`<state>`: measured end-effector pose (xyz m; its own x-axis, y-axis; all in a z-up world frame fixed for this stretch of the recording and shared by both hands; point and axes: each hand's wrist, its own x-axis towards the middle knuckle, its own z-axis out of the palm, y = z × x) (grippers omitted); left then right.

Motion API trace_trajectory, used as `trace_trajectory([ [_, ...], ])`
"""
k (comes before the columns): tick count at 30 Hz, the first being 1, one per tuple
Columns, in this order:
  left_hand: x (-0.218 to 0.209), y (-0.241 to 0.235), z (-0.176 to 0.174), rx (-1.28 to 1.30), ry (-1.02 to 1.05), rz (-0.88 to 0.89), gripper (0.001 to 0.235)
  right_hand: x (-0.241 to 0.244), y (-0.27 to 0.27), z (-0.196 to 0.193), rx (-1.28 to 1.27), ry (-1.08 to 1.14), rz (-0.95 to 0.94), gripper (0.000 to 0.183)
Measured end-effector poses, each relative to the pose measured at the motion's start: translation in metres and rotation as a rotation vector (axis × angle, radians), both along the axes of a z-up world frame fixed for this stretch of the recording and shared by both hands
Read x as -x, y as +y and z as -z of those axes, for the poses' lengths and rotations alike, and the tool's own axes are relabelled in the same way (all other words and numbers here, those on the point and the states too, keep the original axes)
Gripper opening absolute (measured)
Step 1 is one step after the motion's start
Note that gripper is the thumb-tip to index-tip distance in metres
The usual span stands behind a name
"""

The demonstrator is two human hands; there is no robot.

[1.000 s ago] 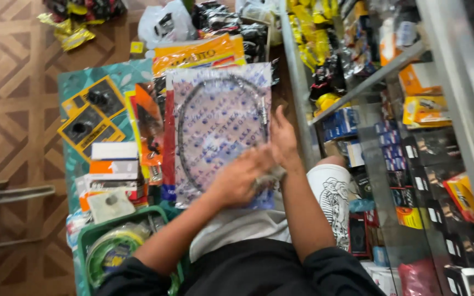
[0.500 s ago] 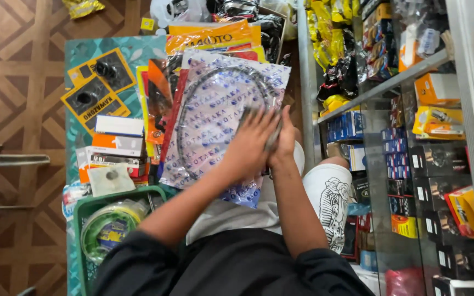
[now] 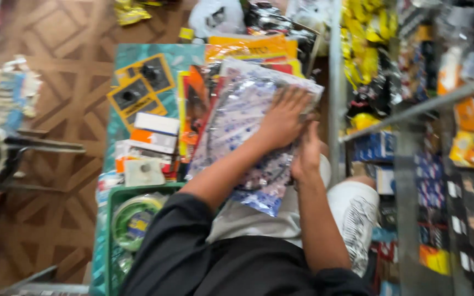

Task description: The person sits on the floor and wipes several packaged motorcycle cables with a cloth. They handle each package one at a time, rubbing the cloth over the plastic surface, then place the items back on the pile.

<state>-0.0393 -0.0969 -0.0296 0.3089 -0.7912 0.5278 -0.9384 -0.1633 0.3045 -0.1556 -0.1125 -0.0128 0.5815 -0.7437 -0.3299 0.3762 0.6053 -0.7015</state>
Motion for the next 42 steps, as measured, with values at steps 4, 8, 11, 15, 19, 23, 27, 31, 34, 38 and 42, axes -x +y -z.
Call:
trace_trajectory([
  [4, 0.016, 0.021, -0.015, -0.030, -0.025, 0.007, 0.062, -0.001, 0.012, -0.021, -0.022, -0.017, 0.088, 0.051],
  [8, 0.055, 0.092, -0.026, -0.115, 0.137, 0.193, 0.063, 0.009, -0.019, 0.038, -0.158, -0.007, 0.070, 0.064],
  [11, 0.083, 0.160, -0.055, -0.138, 0.178, 0.215, 0.063, 0.015, -0.027, 0.076, -0.101, 0.055, 0.015, 0.061],
  [15, 0.095, 0.189, -0.061, -0.093, 0.098, 0.141, 0.062, 0.009, -0.012, 0.068, 0.114, 0.145, -0.012, 0.045],
  [19, 0.051, 0.123, -0.042, -0.077, 0.189, 0.158, 0.064, 0.006, -0.004, 0.045, -0.039, 0.028, -0.021, 0.051],
  [23, 0.031, 0.073, -0.027, -0.036, 0.099, 0.041, 0.062, 0.006, 0.000, 0.022, -0.012, 0.023, 0.042, 0.046],
  [27, 0.050, 0.104, -0.024, -0.062, 0.039, 0.100, 0.064, 0.014, -0.040, 0.071, 0.064, 0.140, 0.002, 0.039],
  [31, 0.049, 0.184, -0.048, -0.233, 0.117, 0.157, 0.065, 0.012, -0.022, 0.056, 0.050, 0.025, 0.013, 0.039],
  [34, 0.015, 0.201, -0.040, -0.149, 0.088, 0.060, 0.065, 0.011, -0.010, 0.035, 0.083, -0.006, -0.031, 0.044],
  [38, -0.038, 0.177, -0.030, -0.231, -0.049, -0.170, 0.062, 0.012, -0.003, 0.006, 0.088, 0.002, -0.152, 0.042],
  [42, -0.079, 0.090, 0.002, -0.364, 0.030, -0.200, 0.068, 0.009, -0.007, -0.006, 0.093, -0.003, -0.188, 0.026],
])
